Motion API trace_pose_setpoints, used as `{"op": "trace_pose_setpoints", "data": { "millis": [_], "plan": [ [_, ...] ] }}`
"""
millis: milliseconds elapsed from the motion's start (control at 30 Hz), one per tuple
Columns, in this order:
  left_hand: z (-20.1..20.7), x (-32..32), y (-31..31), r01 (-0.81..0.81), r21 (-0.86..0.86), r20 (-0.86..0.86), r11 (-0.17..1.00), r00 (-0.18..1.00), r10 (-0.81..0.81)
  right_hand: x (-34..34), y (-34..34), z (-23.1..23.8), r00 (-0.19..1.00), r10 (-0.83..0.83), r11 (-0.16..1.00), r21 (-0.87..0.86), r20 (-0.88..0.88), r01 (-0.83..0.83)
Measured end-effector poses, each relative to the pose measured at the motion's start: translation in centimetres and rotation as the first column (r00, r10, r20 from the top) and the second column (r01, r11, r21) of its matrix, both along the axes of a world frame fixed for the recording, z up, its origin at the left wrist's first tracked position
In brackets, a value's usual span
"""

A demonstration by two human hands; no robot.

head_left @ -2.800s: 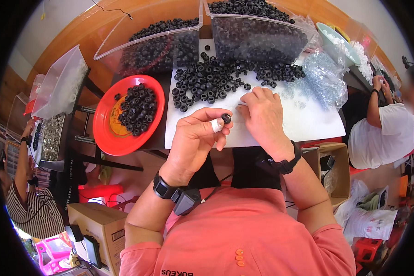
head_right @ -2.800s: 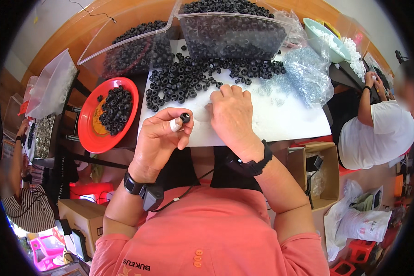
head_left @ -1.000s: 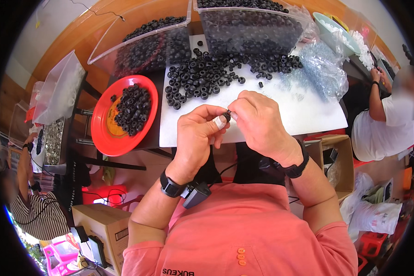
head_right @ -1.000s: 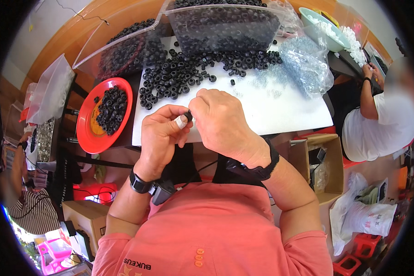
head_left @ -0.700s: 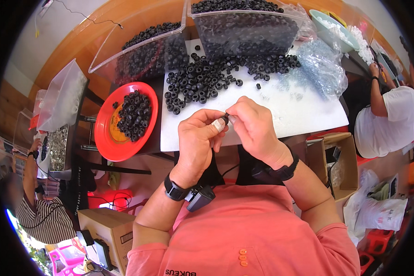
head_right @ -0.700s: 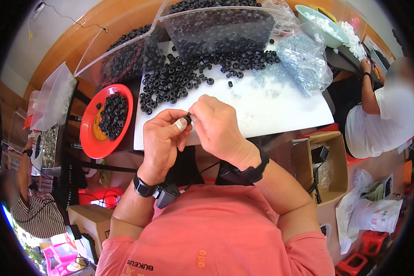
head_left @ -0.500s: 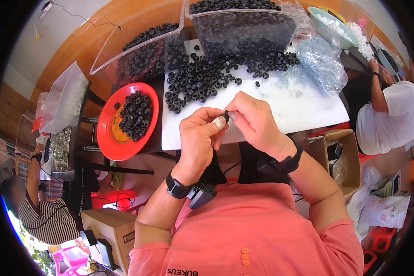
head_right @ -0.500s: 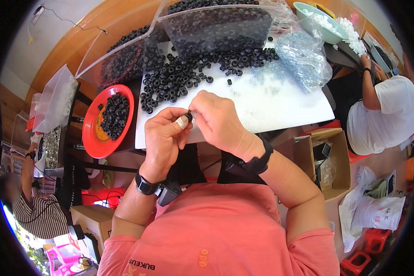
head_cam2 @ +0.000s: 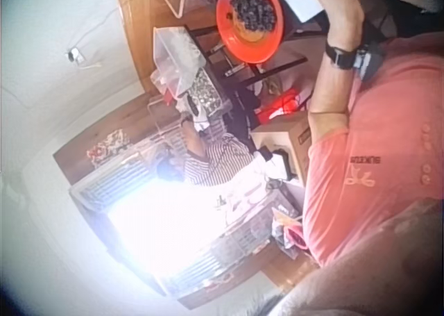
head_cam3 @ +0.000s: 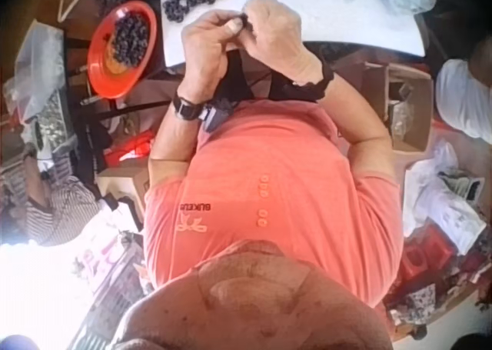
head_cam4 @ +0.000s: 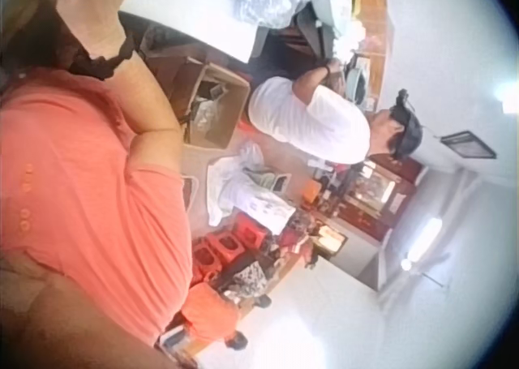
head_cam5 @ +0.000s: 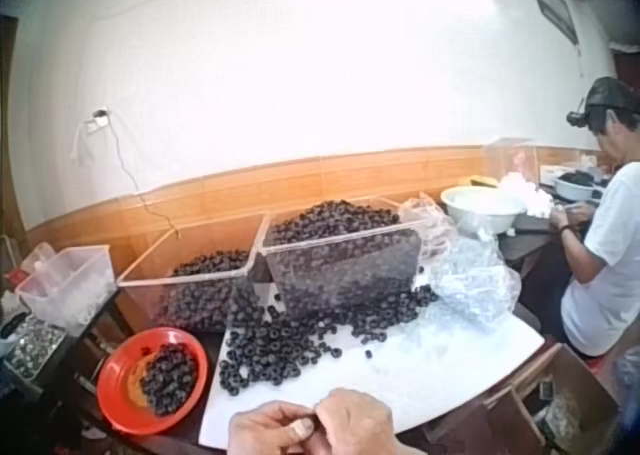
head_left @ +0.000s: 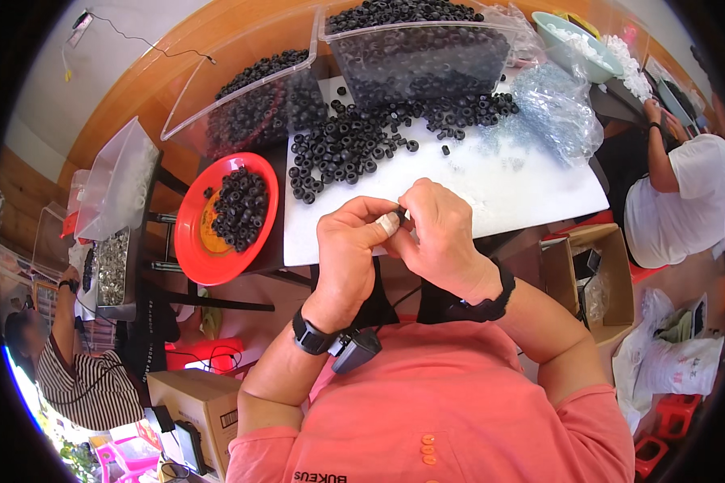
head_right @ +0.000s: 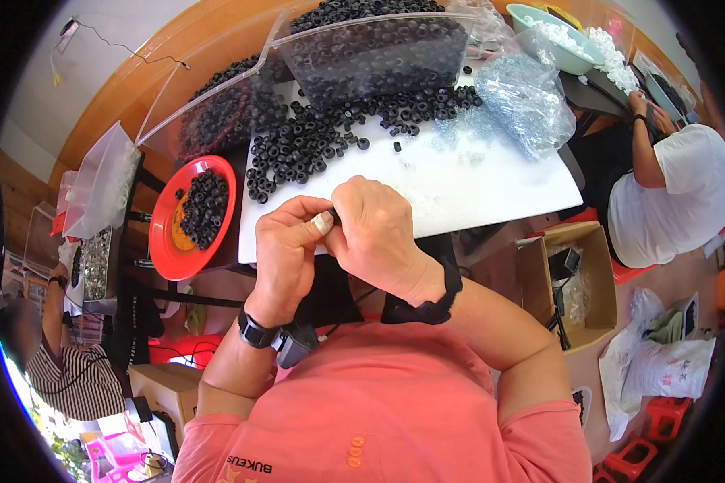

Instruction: Assembling small black plastic cord locks or shoe toggles by hand at a production table.

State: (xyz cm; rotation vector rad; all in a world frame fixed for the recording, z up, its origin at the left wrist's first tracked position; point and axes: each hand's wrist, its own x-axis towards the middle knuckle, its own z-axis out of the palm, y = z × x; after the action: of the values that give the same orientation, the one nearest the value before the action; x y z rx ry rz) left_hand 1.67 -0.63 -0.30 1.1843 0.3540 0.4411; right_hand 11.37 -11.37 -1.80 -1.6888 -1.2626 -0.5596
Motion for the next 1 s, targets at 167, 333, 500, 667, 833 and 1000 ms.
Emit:
{"op": "trace_pose_setpoints", "data": {
  "millis": [167,333,500,667,833,1000],
  "plan": [
    [1.3,-0.7,0.4,0.061,0.097,-0.051,0.993,0.997,-0.057,0.7,-0.5,0.5,0.998,0.01,1.0,0.005,0.064,-0.01],
    [0.2,-1.4,1.1,0.197,0.072,-0.094,0.978,0.977,-0.19,1.1,-0.6,1.4,0.983,0.157,0.987,-0.059,0.094,-0.152],
    [0.0,-1.6,1.3,0.184,0.031,-0.072,0.982,0.981,-0.181,0.6,0.1,0.8,0.967,0.254,0.967,-0.035,-0.004,-0.254],
    [0.3,-2.3,1.5,0.168,0.03,-0.082,0.985,0.983,-0.165,-0.8,0.1,-0.5,0.986,0.152,0.988,0.012,-0.061,-0.152],
    [2.9,-5.2,3.7,-0.143,0.439,-0.169,0.887,0.956,0.238,1.1,-2.3,1.0,0.989,0.142,0.986,-0.085,-0.042,-0.145],
    [4.6,-6.5,10.6,-0.224,0.795,-0.202,0.564,0.779,0.594,7.1,-4.2,1.0,0.93,-0.31,0.918,-0.193,0.2,0.347]
  ]
}}
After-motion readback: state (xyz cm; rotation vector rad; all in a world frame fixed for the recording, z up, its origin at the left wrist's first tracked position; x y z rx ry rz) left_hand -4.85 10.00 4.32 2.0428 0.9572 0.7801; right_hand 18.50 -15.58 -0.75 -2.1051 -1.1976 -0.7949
